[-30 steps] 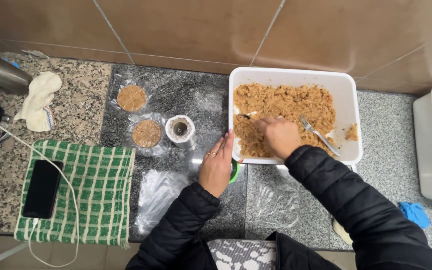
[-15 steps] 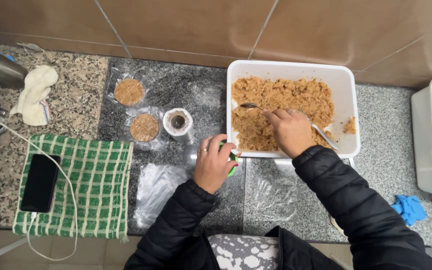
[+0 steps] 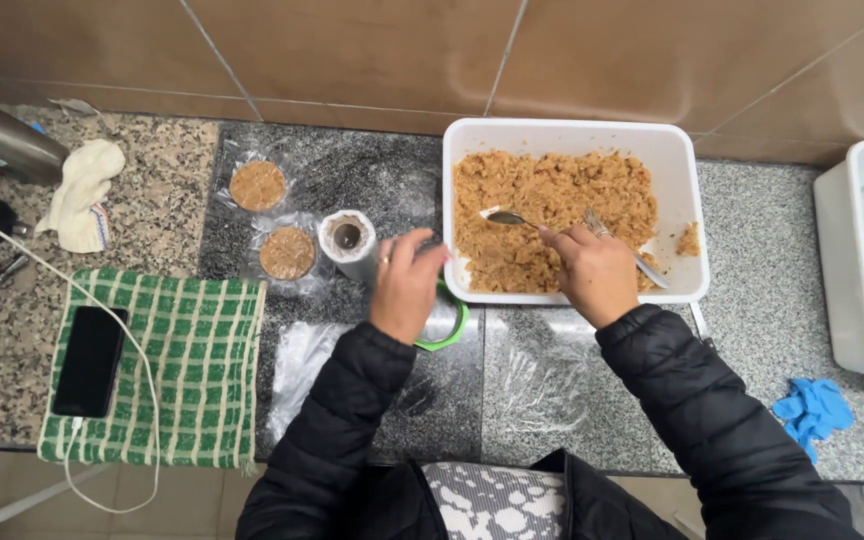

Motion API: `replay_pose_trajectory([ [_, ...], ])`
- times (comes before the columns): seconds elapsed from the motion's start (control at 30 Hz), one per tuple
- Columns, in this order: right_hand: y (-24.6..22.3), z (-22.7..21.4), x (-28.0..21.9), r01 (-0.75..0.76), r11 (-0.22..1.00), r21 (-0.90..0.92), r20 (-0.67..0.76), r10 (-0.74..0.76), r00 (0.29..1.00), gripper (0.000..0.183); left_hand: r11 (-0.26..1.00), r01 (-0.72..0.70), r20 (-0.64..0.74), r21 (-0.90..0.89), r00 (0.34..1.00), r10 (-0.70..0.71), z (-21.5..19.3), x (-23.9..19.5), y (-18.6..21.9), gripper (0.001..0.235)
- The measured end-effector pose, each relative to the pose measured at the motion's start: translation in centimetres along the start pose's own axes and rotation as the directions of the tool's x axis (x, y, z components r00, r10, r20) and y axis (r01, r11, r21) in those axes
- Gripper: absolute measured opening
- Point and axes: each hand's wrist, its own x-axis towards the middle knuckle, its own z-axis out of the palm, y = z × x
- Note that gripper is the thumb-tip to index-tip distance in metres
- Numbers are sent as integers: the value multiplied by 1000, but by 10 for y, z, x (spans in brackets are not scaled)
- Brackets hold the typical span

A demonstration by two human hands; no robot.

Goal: Preparing and shaping meat patties using plastic film and a mold on a kitchen counter.

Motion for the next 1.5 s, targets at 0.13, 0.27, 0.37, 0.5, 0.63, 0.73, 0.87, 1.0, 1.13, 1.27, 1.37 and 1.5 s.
replay_pose_trajectory([
  [0.13, -4, -4, -7, -18, 999, 30, -22, 19, 1000, 42, 967, 28, -15, 255, 1000, -25, 25, 2, -10, 22],
  [0.27, -2, -4, -9, 3, 1000, 27, -47, -2, 999, 40, 916, 91, 133, 391, 979, -154, 74, -5, -35, 29],
  [0.37, -2, -3, -14, 2, 999, 42, -32, -1, 999, 41, 932, 190, 206, 310, 943, -261, 75, -5, -34, 36],
  [0.5, -1, 0, -15, 20, 999, 49, -49, -18, 999, 39, 936, 348, 315, 53, 883, -347, 73, 3, -37, 44],
  [0.63, -5, -1, -10, -33, 998, 45, -18, 34, 999, 41, 833, 535, 347, -140, 814, -465, 73, -3, -39, 44],
  [0.73, -3, 6, -2, -23, 1000, 18, -21, 24, 999, 38, 770, 581, 320, -264, 806, -498, 60, -4, -30, 46],
  [0.87, 4, 33, 16, 75, 996, -50, -41, -77, 996, 37, 864, 477, 309, -159, 856, -415, 12, 6, 23, 65],
  [1.0, 6, 59, 39, 138, 977, -163, -24, -144, 989, 43, 958, 268, 270, 106, 919, -287, 7, -4, 46, 97],
  [1.13, 10, 81, 47, 113, 990, -85, -3, -113, 994, 35, 961, 205, 213, 183, 946, -242, 11, -11, 41, 91],
  [1.27, -1, 75, 36, 101, 994, 28, 114, -104, 988, 26, 964, 160, 161, 212, 967, -196, 15, -14, 34, 91],
  [1.37, -8, 63, 22, 97, 992, 79, 166, -109, 980, 29, 969, 146, 168, 197, 969, -181, 18, -19, 32, 91],
  [1.5, -12, 55, 13, 76, 993, 93, 283, -100, 954, 32, 975, 129, 151, 181, 976, -157, 23, -22, 23, 91],
])
